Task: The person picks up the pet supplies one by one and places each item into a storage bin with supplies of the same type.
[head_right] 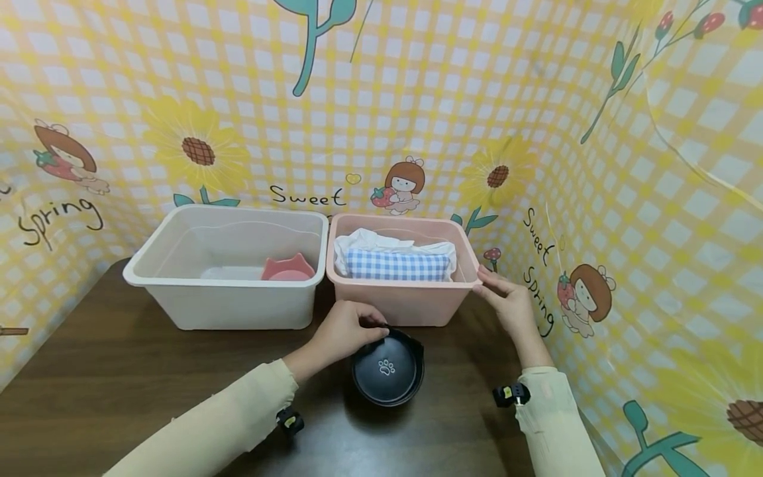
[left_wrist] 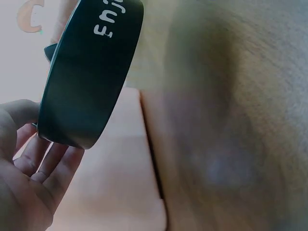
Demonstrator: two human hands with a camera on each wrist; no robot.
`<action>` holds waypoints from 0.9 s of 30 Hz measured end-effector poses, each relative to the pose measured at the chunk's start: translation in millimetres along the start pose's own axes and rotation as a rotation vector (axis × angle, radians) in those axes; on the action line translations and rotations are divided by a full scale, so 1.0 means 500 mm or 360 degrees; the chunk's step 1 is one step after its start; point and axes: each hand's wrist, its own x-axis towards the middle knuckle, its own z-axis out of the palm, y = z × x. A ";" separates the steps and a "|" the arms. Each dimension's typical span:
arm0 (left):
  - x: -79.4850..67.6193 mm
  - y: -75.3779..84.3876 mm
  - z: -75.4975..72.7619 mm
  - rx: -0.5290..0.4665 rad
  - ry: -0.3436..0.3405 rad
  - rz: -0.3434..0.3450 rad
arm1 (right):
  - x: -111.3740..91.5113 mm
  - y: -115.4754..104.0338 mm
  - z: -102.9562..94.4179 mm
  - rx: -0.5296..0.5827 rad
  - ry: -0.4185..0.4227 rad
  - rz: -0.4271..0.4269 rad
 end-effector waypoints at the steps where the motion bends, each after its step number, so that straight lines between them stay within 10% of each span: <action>1: -0.001 0.004 -0.006 -0.0010 -0.0001 0.0012 | 0.003 0.007 0.000 0.0012 0.0001 -0.0003; 21: -0.010 0.067 -0.135 0.0251 0.0101 0.0589 | 0.019 0.051 0.005 0.0058 0.0026 -0.0050; 27: -0.011 0.084 -0.184 0.0275 0.0137 0.0617 | 0.004 0.017 0.003 0.0059 0.0010 -0.0029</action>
